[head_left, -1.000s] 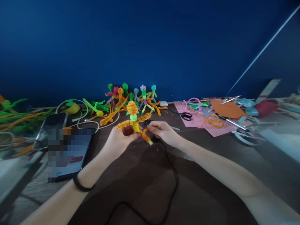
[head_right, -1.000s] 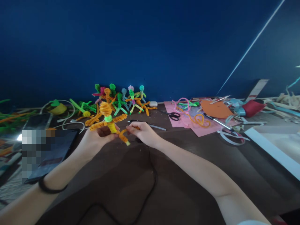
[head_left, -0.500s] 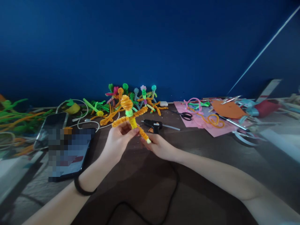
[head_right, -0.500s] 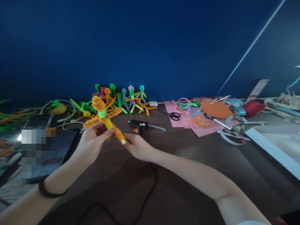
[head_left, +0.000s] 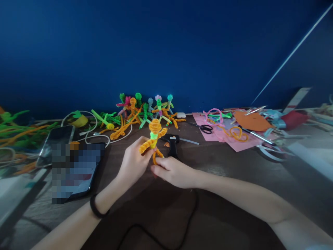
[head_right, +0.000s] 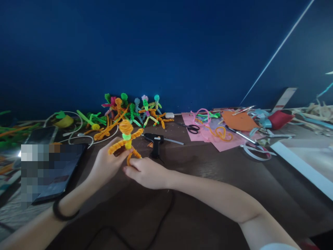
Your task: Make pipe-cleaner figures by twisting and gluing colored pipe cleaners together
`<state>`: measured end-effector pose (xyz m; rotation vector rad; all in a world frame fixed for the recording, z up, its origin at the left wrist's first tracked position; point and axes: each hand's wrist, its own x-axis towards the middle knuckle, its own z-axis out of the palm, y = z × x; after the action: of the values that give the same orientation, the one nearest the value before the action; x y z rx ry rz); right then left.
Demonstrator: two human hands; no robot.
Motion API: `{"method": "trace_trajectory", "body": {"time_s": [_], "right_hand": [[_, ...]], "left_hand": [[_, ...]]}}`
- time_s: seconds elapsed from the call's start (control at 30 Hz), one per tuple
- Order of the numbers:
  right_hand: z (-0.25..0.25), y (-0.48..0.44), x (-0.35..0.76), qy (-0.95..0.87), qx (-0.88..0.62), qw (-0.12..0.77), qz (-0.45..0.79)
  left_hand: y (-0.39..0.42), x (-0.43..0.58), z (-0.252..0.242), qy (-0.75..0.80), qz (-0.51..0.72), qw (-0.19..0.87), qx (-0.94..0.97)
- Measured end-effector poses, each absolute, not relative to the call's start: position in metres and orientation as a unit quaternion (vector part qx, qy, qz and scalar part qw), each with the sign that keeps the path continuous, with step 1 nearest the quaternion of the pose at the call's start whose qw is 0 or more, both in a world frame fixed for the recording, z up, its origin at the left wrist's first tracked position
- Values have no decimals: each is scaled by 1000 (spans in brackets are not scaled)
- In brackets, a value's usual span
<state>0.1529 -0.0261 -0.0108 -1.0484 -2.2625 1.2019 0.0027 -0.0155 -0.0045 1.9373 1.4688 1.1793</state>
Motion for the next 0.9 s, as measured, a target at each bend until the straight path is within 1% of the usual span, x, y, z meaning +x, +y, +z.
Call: {"method": "trace_trajectory", "body": {"time_s": [0.07, 0.23, 0.33, 0.43, 0.53, 0.67, 0.8, 0.9], "right_hand": [[-5, -22, 156, -807, -367, 202, 416], [4, -6, 167, -798, -358, 296, 384], [1, 3, 172, -781, -384, 339, 357], [-4, 9, 175, -771, -398, 363, 340], [-10, 12, 174, -767, -395, 368, 348], [-17, 13, 170, -757, -381, 358, 391], [-25, 11, 166, -723, -366, 346, 473], [-30, 11, 164, -710, -357, 333, 508]], "left_hand": [[-15, 1, -5, 539, 403, 226, 704], [-13, -1, -4, 541, 398, 242, 701], [-12, 0, -1, 530, 414, 312, 671], [-12, 2, 2, 514, 436, 395, 624], [-13, 3, 3, 497, 454, 462, 577], [-15, 5, 4, 467, 475, 512, 543], [-15, 6, 3, 455, 481, 515, 545], [-15, 6, 2, 453, 497, 499, 546]]}}
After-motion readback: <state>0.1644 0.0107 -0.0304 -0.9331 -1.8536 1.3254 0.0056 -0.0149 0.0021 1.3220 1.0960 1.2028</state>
